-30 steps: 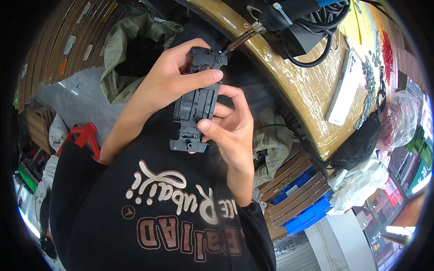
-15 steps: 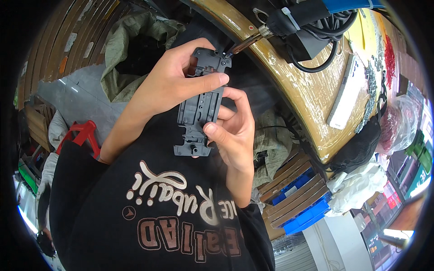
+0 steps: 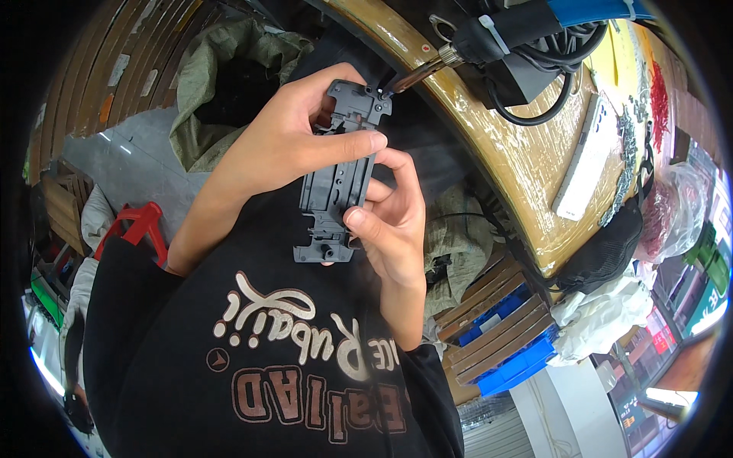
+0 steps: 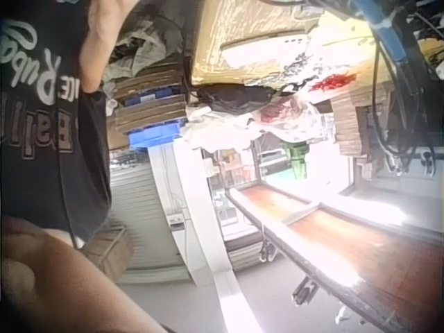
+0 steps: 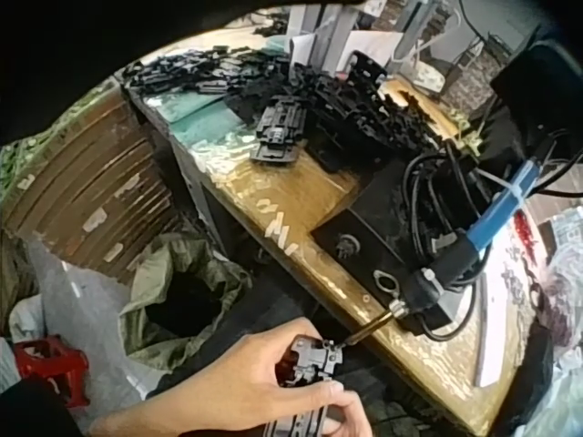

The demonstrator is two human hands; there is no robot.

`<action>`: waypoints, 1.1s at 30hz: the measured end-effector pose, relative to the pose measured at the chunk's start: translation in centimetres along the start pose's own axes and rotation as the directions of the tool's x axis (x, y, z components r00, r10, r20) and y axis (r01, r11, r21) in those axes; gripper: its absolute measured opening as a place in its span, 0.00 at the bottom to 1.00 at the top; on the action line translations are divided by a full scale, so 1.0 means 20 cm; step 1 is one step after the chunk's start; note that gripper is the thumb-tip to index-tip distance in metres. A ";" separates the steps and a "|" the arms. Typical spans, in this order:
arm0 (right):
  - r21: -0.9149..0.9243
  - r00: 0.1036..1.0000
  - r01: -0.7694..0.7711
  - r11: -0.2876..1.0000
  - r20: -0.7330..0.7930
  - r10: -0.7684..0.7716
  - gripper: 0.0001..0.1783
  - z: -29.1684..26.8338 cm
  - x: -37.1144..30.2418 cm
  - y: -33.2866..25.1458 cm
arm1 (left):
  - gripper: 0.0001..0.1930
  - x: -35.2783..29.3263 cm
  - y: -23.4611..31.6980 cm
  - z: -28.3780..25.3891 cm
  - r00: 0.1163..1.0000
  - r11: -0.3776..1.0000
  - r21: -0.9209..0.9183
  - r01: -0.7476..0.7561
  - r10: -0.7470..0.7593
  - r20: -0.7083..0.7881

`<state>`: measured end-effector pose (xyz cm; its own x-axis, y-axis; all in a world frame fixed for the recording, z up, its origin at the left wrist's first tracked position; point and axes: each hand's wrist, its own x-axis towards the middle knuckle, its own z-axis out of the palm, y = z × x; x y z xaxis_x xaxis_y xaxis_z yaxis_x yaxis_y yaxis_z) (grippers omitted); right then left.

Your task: The person assembles small plastic components into plastic housing by hand at a manufacturing workstation.

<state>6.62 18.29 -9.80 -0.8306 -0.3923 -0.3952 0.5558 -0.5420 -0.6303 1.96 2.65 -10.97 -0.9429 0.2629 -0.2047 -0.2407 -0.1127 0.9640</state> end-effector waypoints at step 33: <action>-0.025 1.000 0.016 1.000 0.013 -0.015 0.31 -0.01 0.03 -0.02 | 0.13 0.03 0.00 -0.01 0.999 0.999 -0.011 0.034 -0.034 -0.013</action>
<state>5.92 18.39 -10.01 -0.8385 -0.3938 -0.3767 0.5419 -0.5290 -0.6531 1.29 2.65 -11.22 -0.9371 0.2539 -0.2395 -0.2750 -0.1144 0.9546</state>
